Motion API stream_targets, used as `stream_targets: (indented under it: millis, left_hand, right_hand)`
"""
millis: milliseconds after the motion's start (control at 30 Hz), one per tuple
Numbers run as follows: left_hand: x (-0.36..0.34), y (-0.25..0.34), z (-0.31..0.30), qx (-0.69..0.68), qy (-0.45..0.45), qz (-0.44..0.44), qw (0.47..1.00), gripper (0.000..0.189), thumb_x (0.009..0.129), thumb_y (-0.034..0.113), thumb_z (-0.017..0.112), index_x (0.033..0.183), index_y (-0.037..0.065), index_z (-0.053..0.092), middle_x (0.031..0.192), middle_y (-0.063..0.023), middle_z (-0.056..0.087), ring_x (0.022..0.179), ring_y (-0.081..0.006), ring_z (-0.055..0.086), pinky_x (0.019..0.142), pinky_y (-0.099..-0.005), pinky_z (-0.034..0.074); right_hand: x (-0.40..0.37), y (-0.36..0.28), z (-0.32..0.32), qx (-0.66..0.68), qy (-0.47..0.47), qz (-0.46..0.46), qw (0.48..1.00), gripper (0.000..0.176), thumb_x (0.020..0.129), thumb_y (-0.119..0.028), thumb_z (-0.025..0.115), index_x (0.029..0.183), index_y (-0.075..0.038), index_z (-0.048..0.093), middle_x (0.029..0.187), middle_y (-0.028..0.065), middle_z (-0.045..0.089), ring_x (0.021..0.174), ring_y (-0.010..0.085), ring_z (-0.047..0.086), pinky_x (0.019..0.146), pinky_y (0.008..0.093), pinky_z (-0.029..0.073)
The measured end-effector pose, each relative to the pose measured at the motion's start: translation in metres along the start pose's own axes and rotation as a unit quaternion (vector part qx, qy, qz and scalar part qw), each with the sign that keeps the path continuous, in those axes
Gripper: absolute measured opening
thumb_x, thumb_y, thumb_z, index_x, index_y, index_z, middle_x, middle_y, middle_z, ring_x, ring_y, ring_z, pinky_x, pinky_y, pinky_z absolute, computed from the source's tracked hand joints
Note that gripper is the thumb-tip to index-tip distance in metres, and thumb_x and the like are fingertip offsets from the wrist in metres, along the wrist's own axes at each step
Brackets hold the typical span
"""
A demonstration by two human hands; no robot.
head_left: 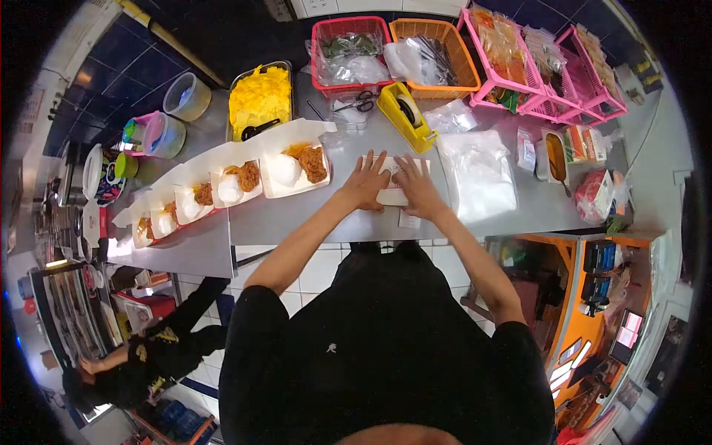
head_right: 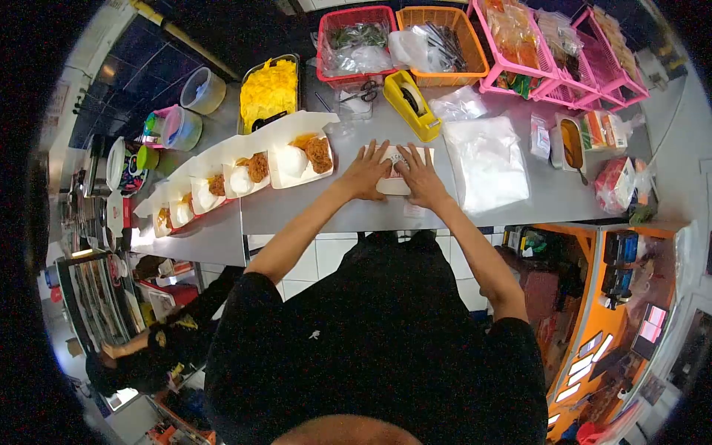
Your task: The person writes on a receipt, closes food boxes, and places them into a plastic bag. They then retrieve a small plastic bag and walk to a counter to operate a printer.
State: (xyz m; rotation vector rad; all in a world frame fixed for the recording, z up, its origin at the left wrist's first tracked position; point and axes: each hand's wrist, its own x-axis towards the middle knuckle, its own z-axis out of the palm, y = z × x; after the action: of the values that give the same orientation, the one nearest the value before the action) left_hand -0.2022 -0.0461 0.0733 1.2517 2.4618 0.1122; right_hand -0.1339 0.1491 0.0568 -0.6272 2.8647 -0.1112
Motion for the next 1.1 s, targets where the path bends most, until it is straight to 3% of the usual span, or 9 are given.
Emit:
stream_targets:
  millis: [167,433,500,567,667,867,967,1067,1100]
  left_hand:
    - [0.001,-0.005,0.013,0.010,0.052,0.016,0.998,0.063,0.065,0.036,0.087,0.115,0.010,0.060,0.157,-0.0219,0.026,0.142,-0.0485,0.027,0.111,-0.0588,0.036]
    - [-0.011,0.014,0.019,0.023,0.192,0.028,0.981,0.045,0.070,0.029,0.084,0.102,0.008,0.062,0.146,-0.0199,0.040,0.137,-0.0440,0.036,0.105,-0.0541,0.043]
    - [-0.028,0.056,0.032,-0.124,0.359,-0.116,0.918,0.036,0.074,0.025,0.081,0.098,0.007,0.061,0.134,-0.0188,0.051,0.128,-0.0401,0.046,0.098,-0.0491,0.046]
    - [-0.036,0.101,0.060,-0.226,0.414,-0.258,0.843,0.025,0.081,0.021,0.075,0.097,0.005,0.063,0.098,-0.0165,0.063,0.101,-0.0372,0.062,0.088,-0.0430,0.051]
    - [-0.017,0.128,0.120,-0.367,0.279,-0.393,0.796,0.034,0.086,0.034,0.072,0.099,0.003,0.069,0.082,-0.0173,0.071,0.081,-0.0364,0.070,0.074,-0.0454,0.053]
    - [0.009,0.137,0.113,-0.399,0.249,-0.474,0.744,0.030,0.085,0.033,0.072,0.086,0.004,0.072,0.081,-0.0151,0.072,0.079,-0.0352,0.070,0.072,-0.0418,0.054]
    - [-0.033,0.123,0.140,-0.498,0.220,-0.380,0.748,0.024,0.085,0.027,0.076,0.083,0.004,0.070,0.073,-0.0075,0.070,0.068,-0.0174,0.065,0.067,-0.0336,0.051]
    - [-0.066,0.130,0.060,-0.545,0.270,-0.309,0.731,0.017,0.091,0.015,0.072,0.081,0.002,0.067,0.070,0.0018,0.065,0.066,-0.0034,0.055,0.061,-0.0245,0.045]
    - [-0.067,0.136,0.016,-0.531,0.333,-0.281,0.727,0.021,0.091,0.020,0.073,0.079,0.005,0.065,0.067,0.0090,0.051,0.062,-0.0016,0.041,0.054,-0.0208,0.031]
  right_hand:
    - [0.003,0.013,0.037,0.069,0.157,-0.036,0.984,0.077,0.062,-0.043,0.087,0.121,-0.008,0.052,0.157,0.0164,0.027,0.149,0.0383,0.019,0.120,0.0606,0.015]
    - [0.011,0.031,0.009,0.114,0.058,-0.079,0.989,0.061,0.063,-0.039,0.086,0.112,-0.016,0.058,0.155,0.0182,0.031,0.142,0.0433,0.028,0.111,0.0677,0.022]
    - [0.013,0.031,0.007,0.128,0.069,-0.073,0.987,0.058,0.063,-0.039,0.086,0.109,-0.017,0.059,0.153,0.0185,0.032,0.141,0.0439,0.030,0.109,0.0693,0.023]
    - [0.010,0.029,0.004,0.121,0.077,-0.075,0.987,0.058,0.062,-0.036,0.086,0.109,-0.016,0.059,0.151,0.0188,0.035,0.139,0.0430,0.032,0.109,0.0699,0.023]
    - [0.009,0.033,0.008,0.151,0.110,-0.094,0.978,0.060,0.058,-0.032,0.086,0.109,-0.016,0.058,0.149,0.0191,0.036,0.138,0.0425,0.033,0.109,0.0708,0.023]
    - [0.009,0.036,0.023,0.172,0.150,-0.095,0.969,0.072,0.053,-0.029,0.086,0.117,-0.015,0.055,0.148,0.0211,0.037,0.136,0.0426,0.035,0.108,0.0691,0.025]
    - [0.003,0.038,0.023,0.182,0.128,-0.085,0.971,0.086,0.053,-0.028,0.086,0.129,-0.013,0.049,0.151,0.0226,0.033,0.135,0.0438,0.036,0.109,0.0647,0.027]
    - [-0.005,0.038,0.030,0.273,0.216,-0.074,0.935,0.102,0.053,-0.026,0.087,0.143,-0.011,0.040,0.155,0.0242,0.027,0.133,0.0454,0.037,0.110,0.0600,0.028]
    - [-0.003,0.038,0.037,0.259,0.225,-0.062,0.937,0.111,0.054,-0.025,0.088,0.150,-0.012,0.034,0.159,0.0262,0.017,0.133,0.0481,0.037,0.111,0.0567,0.031]
